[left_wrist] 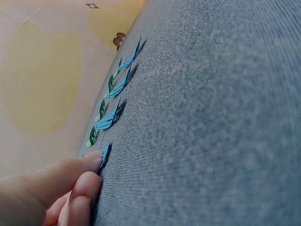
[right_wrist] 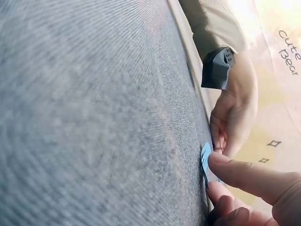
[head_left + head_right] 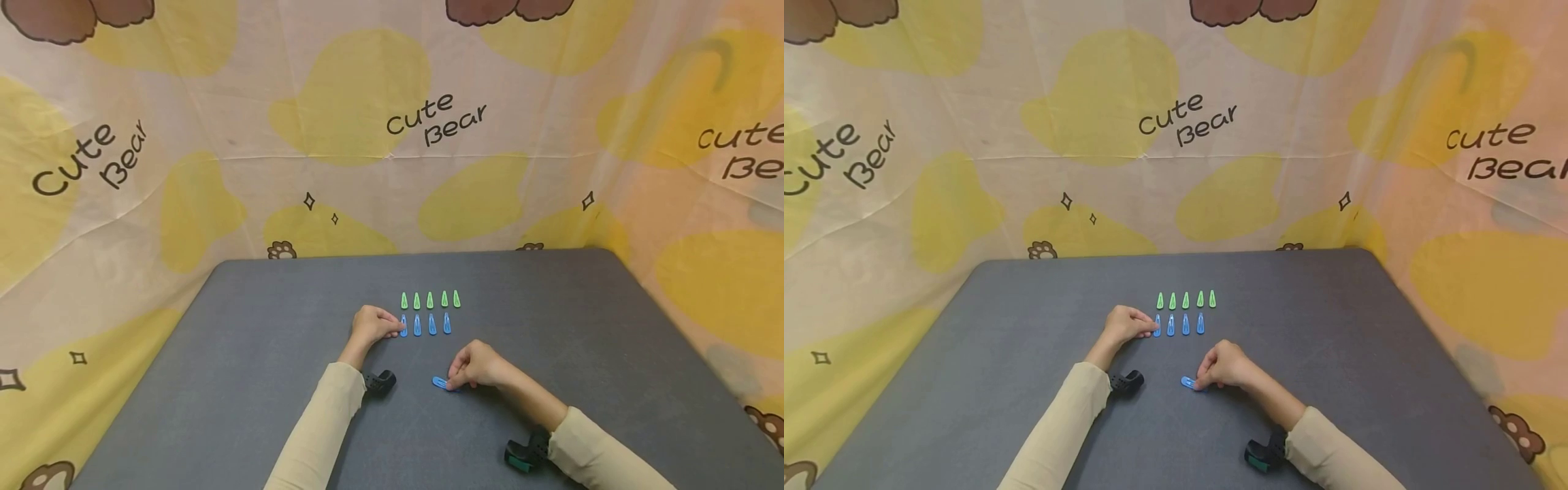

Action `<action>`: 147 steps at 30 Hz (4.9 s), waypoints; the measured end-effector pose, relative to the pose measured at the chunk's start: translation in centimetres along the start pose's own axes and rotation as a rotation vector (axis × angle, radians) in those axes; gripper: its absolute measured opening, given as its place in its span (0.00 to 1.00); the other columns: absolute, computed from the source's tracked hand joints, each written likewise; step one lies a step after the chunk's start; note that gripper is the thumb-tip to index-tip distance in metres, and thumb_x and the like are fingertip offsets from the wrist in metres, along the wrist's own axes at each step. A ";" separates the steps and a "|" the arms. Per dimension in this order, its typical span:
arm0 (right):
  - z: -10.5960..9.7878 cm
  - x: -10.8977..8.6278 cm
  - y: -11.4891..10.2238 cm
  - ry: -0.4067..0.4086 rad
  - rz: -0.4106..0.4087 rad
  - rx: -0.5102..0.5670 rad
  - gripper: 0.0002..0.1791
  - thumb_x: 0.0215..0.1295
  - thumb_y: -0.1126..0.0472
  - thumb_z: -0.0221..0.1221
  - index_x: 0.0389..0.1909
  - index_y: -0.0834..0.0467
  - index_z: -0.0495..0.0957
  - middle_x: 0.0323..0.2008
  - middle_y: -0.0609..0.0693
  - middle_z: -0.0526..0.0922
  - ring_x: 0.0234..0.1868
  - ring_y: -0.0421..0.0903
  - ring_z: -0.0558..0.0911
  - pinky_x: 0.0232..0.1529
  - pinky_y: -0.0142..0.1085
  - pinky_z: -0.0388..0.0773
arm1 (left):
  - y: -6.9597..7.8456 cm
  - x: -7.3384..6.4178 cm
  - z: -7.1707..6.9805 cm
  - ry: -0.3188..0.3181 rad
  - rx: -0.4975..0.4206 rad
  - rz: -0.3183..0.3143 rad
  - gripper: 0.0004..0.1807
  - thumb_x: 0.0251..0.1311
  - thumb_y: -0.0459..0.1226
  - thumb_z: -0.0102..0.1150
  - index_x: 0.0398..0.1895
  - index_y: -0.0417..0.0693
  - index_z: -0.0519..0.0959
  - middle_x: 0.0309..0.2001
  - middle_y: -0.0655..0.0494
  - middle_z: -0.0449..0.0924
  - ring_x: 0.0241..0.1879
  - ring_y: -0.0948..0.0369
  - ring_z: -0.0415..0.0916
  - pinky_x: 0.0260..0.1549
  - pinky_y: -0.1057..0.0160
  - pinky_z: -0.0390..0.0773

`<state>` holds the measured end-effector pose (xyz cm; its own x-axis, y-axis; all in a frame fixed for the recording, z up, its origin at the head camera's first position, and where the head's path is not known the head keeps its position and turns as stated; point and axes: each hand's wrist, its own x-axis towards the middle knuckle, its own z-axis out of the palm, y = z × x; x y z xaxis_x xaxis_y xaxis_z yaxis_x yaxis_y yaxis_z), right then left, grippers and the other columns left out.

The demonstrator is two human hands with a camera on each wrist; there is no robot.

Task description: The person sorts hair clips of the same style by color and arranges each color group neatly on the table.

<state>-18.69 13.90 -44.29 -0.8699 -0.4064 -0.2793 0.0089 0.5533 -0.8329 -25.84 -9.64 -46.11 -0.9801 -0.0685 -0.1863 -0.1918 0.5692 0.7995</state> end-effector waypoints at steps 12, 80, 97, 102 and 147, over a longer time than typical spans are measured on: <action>0.8 0.1 -0.4 0.091 0.059 -0.088 0.08 0.42 0.67 0.74 0.17 0.63 0.83 0.11 0.39 0.73 0.11 0.35 0.64 0.17 0.27 0.61 | 0.2 0.0 0.0 0.005 0.008 -0.004 0.08 0.44 0.39 0.76 0.23 0.43 0.87 0.18 0.56 0.84 0.14 0.71 0.74 0.19 0.75 0.72; -2.4 2.1 1.3 0.008 0.000 0.121 0.11 0.66 0.64 0.56 0.40 0.70 0.80 0.14 0.41 0.71 0.16 0.35 0.68 0.18 0.27 0.63 | 0.4 0.0 0.0 0.005 0.016 -0.033 0.08 0.44 0.38 0.76 0.22 0.44 0.87 0.18 0.55 0.85 0.15 0.71 0.75 0.19 0.73 0.74; -3.5 4.4 2.2 0.184 0.070 0.183 0.09 0.57 0.68 0.63 0.35 0.68 0.74 0.15 0.41 0.73 0.17 0.36 0.68 0.20 0.28 0.66 | 0.3 0.1 0.0 0.000 -0.001 -0.024 0.08 0.44 0.38 0.76 0.23 0.43 0.86 0.18 0.56 0.84 0.15 0.71 0.75 0.20 0.73 0.74; -4.0 4.7 2.4 0.201 0.065 0.193 0.09 0.59 0.68 0.63 0.36 0.70 0.77 0.14 0.41 0.73 0.18 0.36 0.69 0.21 0.28 0.67 | 0.1 0.0 0.0 -0.007 -0.002 -0.010 0.08 0.44 0.38 0.76 0.23 0.43 0.86 0.18 0.57 0.84 0.16 0.70 0.75 0.20 0.73 0.74; -5.6 6.8 2.5 0.309 0.129 -0.067 0.10 0.56 0.61 0.68 0.29 0.65 0.84 0.15 0.44 0.75 0.14 0.38 0.68 0.18 0.30 0.65 | 0.4 -0.3 -0.1 -0.004 0.014 -0.017 0.09 0.45 0.39 0.75 0.24 0.43 0.87 0.18 0.57 0.84 0.16 0.70 0.75 0.21 0.73 0.73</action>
<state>-27.34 16.55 -45.58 -0.9721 -0.0962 -0.2138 0.1051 0.6363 -0.7642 -25.66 -9.51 -45.71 -0.9764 -0.0754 -0.2022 -0.2080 0.5790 0.7883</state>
